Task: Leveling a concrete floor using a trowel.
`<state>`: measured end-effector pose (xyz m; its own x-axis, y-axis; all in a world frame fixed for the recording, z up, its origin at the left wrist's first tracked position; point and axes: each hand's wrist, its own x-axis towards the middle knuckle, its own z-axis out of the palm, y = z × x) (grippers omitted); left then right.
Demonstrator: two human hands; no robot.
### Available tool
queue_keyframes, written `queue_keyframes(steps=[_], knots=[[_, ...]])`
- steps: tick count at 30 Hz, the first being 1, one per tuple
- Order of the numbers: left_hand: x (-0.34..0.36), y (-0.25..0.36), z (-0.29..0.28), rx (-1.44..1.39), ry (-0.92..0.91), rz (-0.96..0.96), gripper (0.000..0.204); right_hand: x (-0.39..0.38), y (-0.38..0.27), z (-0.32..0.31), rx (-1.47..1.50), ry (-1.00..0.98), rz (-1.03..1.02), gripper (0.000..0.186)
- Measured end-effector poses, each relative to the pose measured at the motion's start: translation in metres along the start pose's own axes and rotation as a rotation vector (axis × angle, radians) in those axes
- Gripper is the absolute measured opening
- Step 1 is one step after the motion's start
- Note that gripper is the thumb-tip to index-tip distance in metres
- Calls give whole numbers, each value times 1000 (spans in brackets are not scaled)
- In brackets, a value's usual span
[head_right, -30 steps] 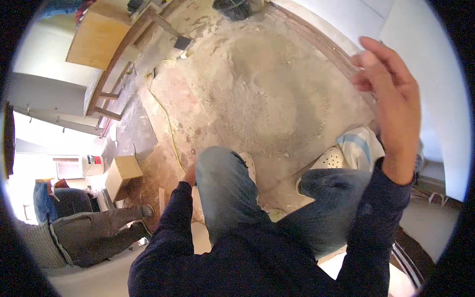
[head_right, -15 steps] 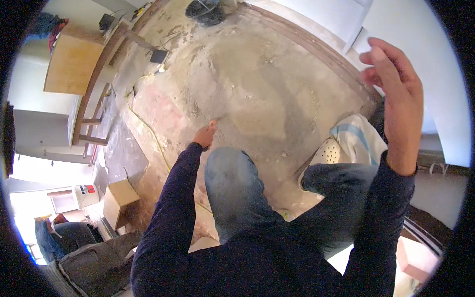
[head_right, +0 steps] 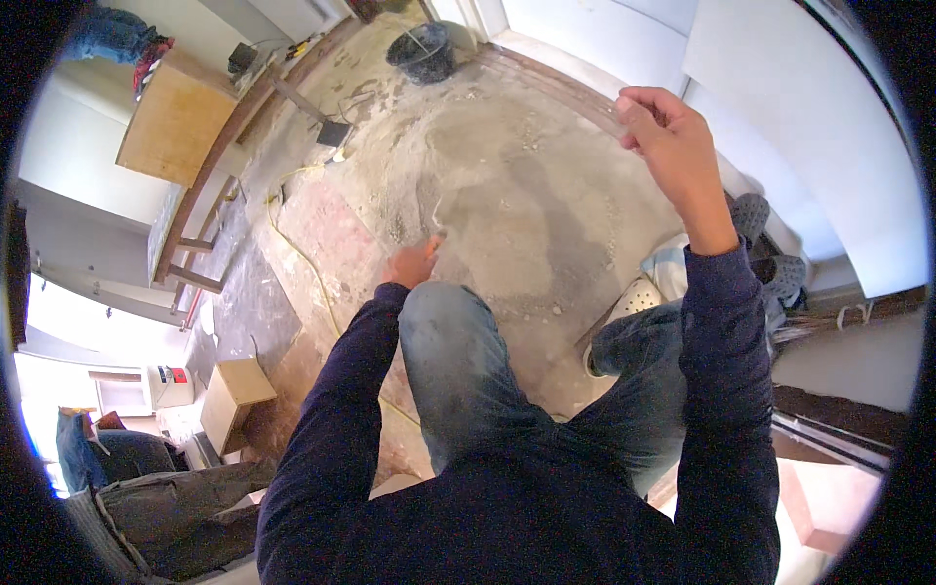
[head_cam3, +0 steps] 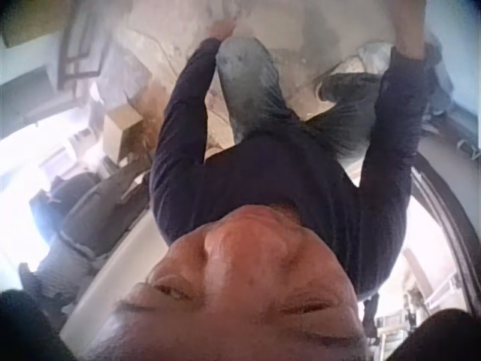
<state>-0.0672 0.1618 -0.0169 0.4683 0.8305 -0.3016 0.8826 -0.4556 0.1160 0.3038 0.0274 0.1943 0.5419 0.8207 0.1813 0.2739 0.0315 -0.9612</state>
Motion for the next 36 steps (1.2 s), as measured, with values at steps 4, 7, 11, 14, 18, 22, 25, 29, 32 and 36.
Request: queue_keyframes(steps=[4, 7, 11, 14, 18, 22, 25, 29, 32, 36], knots=[[-21, -12, -16, -89, 103, -27, 32, 2, 3, -10, 20, 3, 0, 29], [-33, -49, 5, -349, 276, -53, 37, 0, 0, -12, 53, 21, 29, 28], [-65, -112, 63, -645, -74, -287, 48, -2, 2, -36, 7, 93, 50, 28], [-106, -173, 119, -286, 55, -100, 38, -1, 9, -43, -8, 79, 74, 28], [-73, -152, 141, -764, -650, -805, 45, -1, 18, -61, -165, 169, 101, 29], [38, -198, 156, 213, -175, 280, 73, 11, 11, -45, -159, 179, 37, 30], [150, -70, 106, -661, -422, -482, 51, 6, 14, -44, -208, 213, 35, 30], [142, -117, 88, -390, -129, -13, 67, 13, -4, -18, -55, 134, 22, 29], [122, -130, 83, -78, 28, 177, 50, 15, -8, -4, 45, 81, -4, 28], [116, -67, 59, -17, -18, 172, 47, 12, -11, 2, 47, 88, 37, 28]])
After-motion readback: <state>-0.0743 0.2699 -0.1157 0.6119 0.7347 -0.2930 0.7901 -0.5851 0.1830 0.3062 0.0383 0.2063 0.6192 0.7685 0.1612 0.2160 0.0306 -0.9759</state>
